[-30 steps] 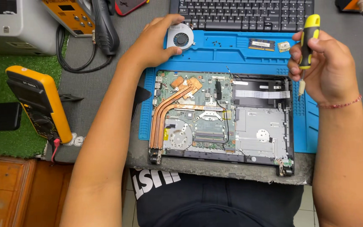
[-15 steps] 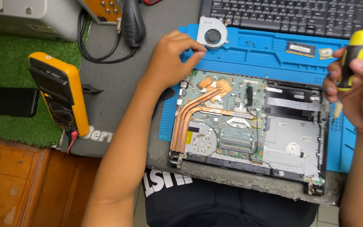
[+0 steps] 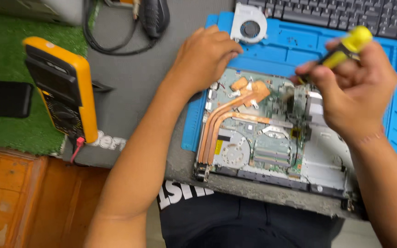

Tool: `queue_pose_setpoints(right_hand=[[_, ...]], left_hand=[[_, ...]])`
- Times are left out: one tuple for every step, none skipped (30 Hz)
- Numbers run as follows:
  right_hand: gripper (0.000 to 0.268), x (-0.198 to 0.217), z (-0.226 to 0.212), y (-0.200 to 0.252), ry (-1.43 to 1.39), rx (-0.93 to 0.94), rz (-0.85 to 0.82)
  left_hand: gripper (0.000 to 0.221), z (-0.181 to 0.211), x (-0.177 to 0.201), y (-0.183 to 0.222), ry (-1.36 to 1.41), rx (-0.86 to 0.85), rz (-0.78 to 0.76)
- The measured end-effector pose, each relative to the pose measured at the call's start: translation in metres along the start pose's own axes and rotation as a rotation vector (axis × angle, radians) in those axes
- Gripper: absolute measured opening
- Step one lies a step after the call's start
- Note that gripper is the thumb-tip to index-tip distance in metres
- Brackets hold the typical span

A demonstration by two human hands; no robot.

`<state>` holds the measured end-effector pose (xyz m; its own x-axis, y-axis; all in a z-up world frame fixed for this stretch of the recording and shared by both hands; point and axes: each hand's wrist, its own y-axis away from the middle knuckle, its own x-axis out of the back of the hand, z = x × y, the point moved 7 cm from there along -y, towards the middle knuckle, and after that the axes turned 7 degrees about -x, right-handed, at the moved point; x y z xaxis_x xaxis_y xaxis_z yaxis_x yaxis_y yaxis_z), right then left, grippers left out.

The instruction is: The person disassembles a laptop by removing screws, detaching ribbon cables, and lifting out the cooling fan and heatsink assembly. They use a screwdriver and tweezers to carefully separate components on a blue anti-static mat.

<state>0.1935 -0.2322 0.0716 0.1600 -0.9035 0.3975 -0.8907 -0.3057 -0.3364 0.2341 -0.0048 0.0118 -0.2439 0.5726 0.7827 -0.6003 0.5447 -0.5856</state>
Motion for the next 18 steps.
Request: queue_pose_setpoints(right_hand=[[0.017, -0.008, 0.002, -0.006, 0.006, -0.019, -0.007], [0.021, -0.016, -0.001, -0.011, -0.044, 0.032, -0.024], [0.025, -0.024, -0.004, -0.019, -0.096, 0.091, -0.037], [0.025, -0.029, -0.003, -0.022, -0.091, 0.082, -0.039], [0.025, -0.036, -0.005, -0.026, -0.100, 0.126, -0.065], [0.024, -0.043, -0.008, -0.031, -0.109, 0.169, -0.092], [0.024, -0.046, -0.006, -0.032, -0.110, 0.171, -0.094], [0.024, -0.048, -0.005, -0.033, -0.125, 0.184, -0.084], [0.025, -0.050, -0.004, -0.033, -0.143, 0.194, -0.074], [0.025, -0.051, -0.003, -0.033, -0.146, 0.191, -0.077], [0.024, -0.050, -0.002, -0.033, -0.140, 0.177, -0.081], [0.023, -0.049, -0.001, -0.033, -0.134, 0.163, -0.085], [0.023, -0.050, -0.002, -0.032, -0.131, 0.164, -0.085], [0.022, -0.050, -0.003, -0.032, -0.120, 0.170, -0.080], [0.022, -0.050, -0.005, -0.032, -0.111, 0.178, -0.075], [0.022, -0.049, -0.006, -0.031, -0.111, 0.181, -0.076], [0.022, -0.050, -0.005, -0.031, -0.103, 0.164, -0.075], [0.022, -0.050, -0.005, -0.030, -0.096, 0.146, -0.075]], left_hand=[[0.014, 0.001, 0.001, 0.000, 0.018, 0.009, -0.002], [0.012, 0.004, 0.003, 0.000, 0.004, -0.004, 0.013], [0.010, 0.003, 0.009, -0.002, -0.018, -0.023, 0.032], [0.010, 0.006, 0.008, -0.001, -0.008, -0.020, 0.032], [0.010, 0.007, 0.011, -0.001, -0.010, -0.024, 0.050], [0.009, 0.007, 0.014, -0.002, -0.012, -0.029, 0.068], [0.009, 0.008, 0.015, -0.003, -0.014, -0.026, 0.068], [0.008, 0.009, 0.017, -0.004, -0.029, -0.043, 0.082], [0.007, 0.011, 0.018, -0.004, -0.041, -0.059, 0.092], [0.007, 0.011, 0.018, -0.003, -0.041, -0.055, 0.090], [0.008, 0.012, 0.018, -0.004, -0.051, -0.067, 0.096], [0.009, 0.014, 0.018, -0.005, -0.060, -0.079, 0.103], [0.009, 0.015, 0.019, -0.005, -0.059, -0.080, 0.105], [0.013, 0.016, 0.020, -0.006, -0.070, -0.083, 0.111], [0.017, 0.017, 0.022, -0.007, -0.085, -0.086, 0.117], [0.017, 0.020, 0.024, -0.009, -0.087, -0.087, 0.119], [0.020, 0.022, 0.029, -0.009, -0.057, -0.083, 0.152], [0.023, 0.025, 0.034, -0.010, -0.027, -0.079, 0.186]])
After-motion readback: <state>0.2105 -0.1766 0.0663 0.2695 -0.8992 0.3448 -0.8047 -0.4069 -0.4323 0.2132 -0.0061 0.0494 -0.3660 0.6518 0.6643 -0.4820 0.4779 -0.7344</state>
